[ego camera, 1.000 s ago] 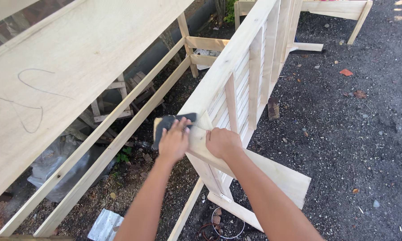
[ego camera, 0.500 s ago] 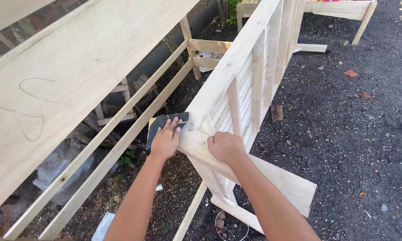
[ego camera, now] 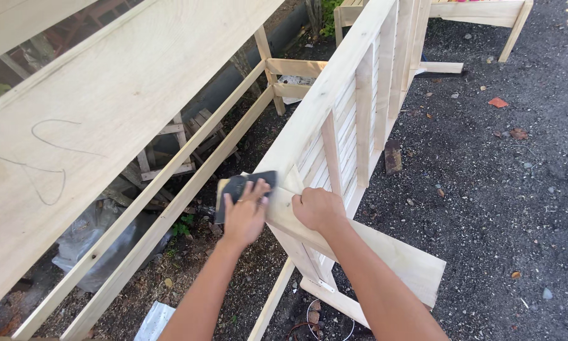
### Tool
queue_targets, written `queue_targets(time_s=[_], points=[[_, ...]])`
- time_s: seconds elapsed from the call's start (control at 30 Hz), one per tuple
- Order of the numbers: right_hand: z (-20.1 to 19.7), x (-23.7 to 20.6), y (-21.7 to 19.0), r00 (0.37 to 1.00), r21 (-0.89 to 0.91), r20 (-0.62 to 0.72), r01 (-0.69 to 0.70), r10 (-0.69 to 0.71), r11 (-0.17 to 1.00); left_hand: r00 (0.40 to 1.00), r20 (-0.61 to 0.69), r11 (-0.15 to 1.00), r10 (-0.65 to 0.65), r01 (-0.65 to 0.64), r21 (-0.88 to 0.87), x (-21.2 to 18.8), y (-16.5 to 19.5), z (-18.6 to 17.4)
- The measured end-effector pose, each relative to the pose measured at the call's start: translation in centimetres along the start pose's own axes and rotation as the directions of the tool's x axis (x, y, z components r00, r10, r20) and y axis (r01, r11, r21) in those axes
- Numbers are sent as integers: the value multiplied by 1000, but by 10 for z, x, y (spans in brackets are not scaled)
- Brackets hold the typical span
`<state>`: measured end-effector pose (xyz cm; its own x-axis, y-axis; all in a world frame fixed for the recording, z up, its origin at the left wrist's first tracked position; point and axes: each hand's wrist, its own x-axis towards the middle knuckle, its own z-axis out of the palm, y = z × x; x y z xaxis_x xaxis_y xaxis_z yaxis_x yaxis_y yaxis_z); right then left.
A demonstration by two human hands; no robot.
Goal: The person sands the wooden rails and edges of an unfinished furniture frame using a piece of sandpaper held by hand. They work along the top rails and corners, repositioning the frame and sanding different boards and edges one after another.
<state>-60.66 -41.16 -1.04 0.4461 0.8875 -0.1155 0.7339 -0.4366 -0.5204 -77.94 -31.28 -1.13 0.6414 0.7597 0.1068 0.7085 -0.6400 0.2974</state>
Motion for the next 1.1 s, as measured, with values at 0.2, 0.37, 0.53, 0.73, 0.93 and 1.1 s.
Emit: queue_targets(time_s=[0.2,0.37,0.53,0.73,0.93,1.1], points=[[-7,-5,-7,999,12,36,-33,32,999,978,159,971,-132,96,217,4,-6,-21],[-15,-11,-14,999,5,51,-19,19,1000,976,-58,973,-210,214,79,2,0,-41],[-18,-11,-11,999,23,46,-16,15,1000,965,-73,968,252,-252,-1,-52,45,18],[-14,-5,-8,998,54,52,-38,36,998,986,-89,990,-142,141,-19,-13,-10,-8],[-18,-5,-8,996,77,53,-76,72,994,963,-264,983,-60,12,-181,-30,38,16],[-27,-11,-3,986,278,31,-165,163,946,963,-266,923,-51,-56,-382,-89,106,66]])
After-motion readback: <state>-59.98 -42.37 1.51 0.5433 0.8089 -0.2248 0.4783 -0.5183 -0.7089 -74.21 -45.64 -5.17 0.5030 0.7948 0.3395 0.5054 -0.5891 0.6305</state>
